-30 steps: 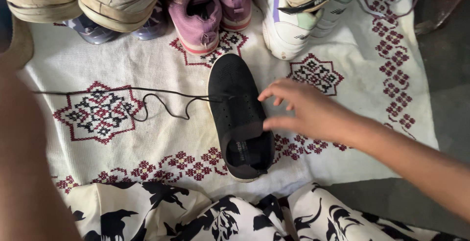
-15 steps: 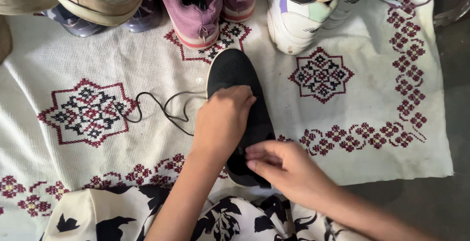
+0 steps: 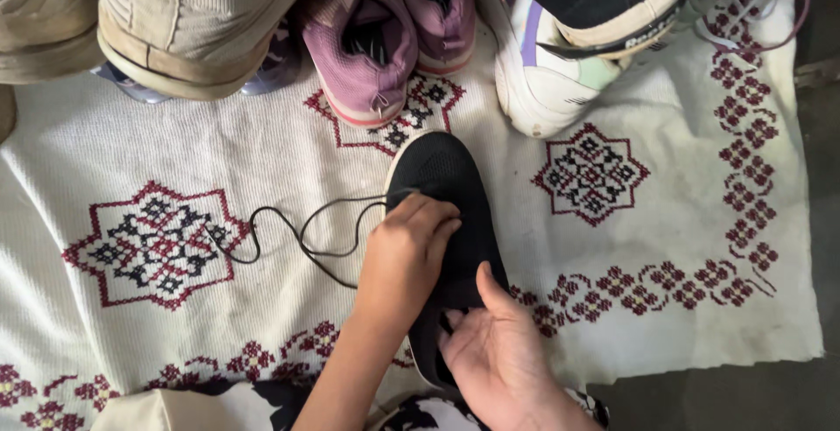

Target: The person removes a black shoelace from a black sneaker, then re-laces it by threading the lace through the eyelets and tying a knot. The person then picks up a pink sneaker and begins to re-lace it with a pink shoelace.

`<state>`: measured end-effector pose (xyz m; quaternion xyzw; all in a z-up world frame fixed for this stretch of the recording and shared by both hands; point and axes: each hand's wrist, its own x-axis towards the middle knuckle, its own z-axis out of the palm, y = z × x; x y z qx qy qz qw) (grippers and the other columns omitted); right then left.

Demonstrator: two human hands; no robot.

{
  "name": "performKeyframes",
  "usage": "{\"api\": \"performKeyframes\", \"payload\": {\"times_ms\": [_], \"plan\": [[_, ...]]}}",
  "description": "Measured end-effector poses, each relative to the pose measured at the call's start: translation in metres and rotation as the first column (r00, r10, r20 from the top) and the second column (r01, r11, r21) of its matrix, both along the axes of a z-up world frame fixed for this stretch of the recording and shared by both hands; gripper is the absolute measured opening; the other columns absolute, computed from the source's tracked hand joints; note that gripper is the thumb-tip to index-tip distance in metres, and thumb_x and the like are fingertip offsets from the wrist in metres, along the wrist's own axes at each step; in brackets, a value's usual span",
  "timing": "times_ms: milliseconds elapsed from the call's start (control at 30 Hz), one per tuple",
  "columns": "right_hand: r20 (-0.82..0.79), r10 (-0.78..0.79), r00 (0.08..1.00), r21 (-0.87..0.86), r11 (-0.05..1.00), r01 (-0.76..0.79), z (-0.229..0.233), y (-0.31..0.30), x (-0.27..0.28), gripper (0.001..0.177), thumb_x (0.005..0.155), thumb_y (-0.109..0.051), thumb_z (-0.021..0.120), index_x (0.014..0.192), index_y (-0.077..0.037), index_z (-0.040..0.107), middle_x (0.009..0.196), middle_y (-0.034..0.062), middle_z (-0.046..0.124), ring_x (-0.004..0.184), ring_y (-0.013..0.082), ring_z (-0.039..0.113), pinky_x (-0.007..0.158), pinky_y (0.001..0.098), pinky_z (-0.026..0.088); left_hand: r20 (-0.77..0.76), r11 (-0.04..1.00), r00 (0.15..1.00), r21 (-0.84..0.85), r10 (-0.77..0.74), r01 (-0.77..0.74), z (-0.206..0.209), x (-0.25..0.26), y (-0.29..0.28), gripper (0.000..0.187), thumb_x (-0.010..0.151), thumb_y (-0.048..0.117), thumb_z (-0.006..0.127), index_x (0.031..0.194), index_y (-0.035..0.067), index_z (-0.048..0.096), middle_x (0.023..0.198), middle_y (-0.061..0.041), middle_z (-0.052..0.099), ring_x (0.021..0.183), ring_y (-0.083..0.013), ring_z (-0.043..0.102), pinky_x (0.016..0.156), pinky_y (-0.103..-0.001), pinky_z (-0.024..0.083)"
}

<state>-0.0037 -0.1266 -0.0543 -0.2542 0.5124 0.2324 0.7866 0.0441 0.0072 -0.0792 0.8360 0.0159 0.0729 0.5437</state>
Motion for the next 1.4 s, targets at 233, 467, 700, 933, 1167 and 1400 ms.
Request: {"api": "performKeyframes", "payload": {"times_ms": [233,467,700,933,1167,1400], "plan": [[-0.084,-0.036,0.996,-0.141,0.99,0.024,-0.006,0.01,0.011,0.048,0.083,-0.037,0.071,0.122,-0.009,0.067,0.117,0.0071,0.073,0.108,0.0215,0.066,0.105,0.0411,0.046,-0.029,0.999,0.999,-0.045,-0.025,0.024,0.0,0.002,0.004,0.008,0.088,0.008,0.073,0.096,0.006,0.073,0.094,-0.008,0.072,0.084,-0.0278,0.072,0.072,-0.037,0.058],[-0.066,-0.003,0.998,-0.235,0.972,-0.013,-0.017,0.006,0.012,0.037,0.086,-0.034,0.072,0.117,-0.014,0.067,0.108,-0.0013,0.071,0.094,0.0118,0.064,0.091,0.0331,0.048,0.007,0.994,0.999,0.093,-0.053,0.052,0.002,0.007,0.005,0.006,0.089,0.013,0.073,0.094,0.01,0.073,0.093,-0.003,0.07,0.084,-0.0248,0.071,0.067,-0.038,0.056],[-0.104,0.024,0.994,-0.265,0.963,-0.051,-0.027,0.0,-0.002,0.023,0.092,-0.028,0.071,0.107,-0.011,0.065,0.093,-0.0019,0.065,0.08,0.0059,0.055,0.086,0.026,0.049,0.006,0.962,0.996,0.258,-0.093,0.089,-0.001,0.004,0.002,0.012,0.085,0.009,0.07,0.097,0.008,0.072,0.095,-0.002,0.068,0.088,-0.0222,0.07,0.069,-0.037,0.056],[0.008,0.003,1.0,-0.242,0.97,-0.001,-0.025,0.004,-0.003,0.014,0.102,-0.022,0.072,0.105,-0.012,0.062,0.092,-0.0012,0.061,0.082,0.0092,0.053,0.089,0.0336,0.049,0.0,0.925,0.986,0.346,-0.165,0.155,-0.001,0.003,0.001,0.026,0.079,0.007,0.065,0.103,0.006,0.072,0.101,-0.004,0.065,0.093,-0.0218,0.067,0.075,-0.036,0.057],[-0.005,0.055,0.998,-0.264,0.963,-0.054,-0.006,0.018,0.006,0.021,0.092,-0.024,0.061,0.11,-0.014,0.067,0.102,-0.0024,0.072,0.092,0.0107,0.063,0.091,0.0371,0.05,-0.073,0.931,0.972,0.279,-0.222,0.234,0.0,0.007,0.007,0.028,0.076,0.003,0.064,0.102,0.007,0.075,0.098,-0.005,0.065,0.094,-0.0235,0.067,0.078,-0.037,0.056],[-0.001,0.012,1.0,-0.251,0.968,-0.012,-0.016,0.01,0.001,0.022,0.093,-0.028,0.068,0.11,-0.014,0.067,0.1,-0.0045,0.069,0.087,0.0075,0.058,0.091,0.0299,0.049,-0.035,0.965,0.987,0.208,-0.157,0.16,0.003,0.008,0.003,0.027,0.077,0.0,0.062,0.1,0.007,0.073,0.1,-0.007,0.067,0.094,-0.0268,0.067,0.083,-0.039,0.056]]}}
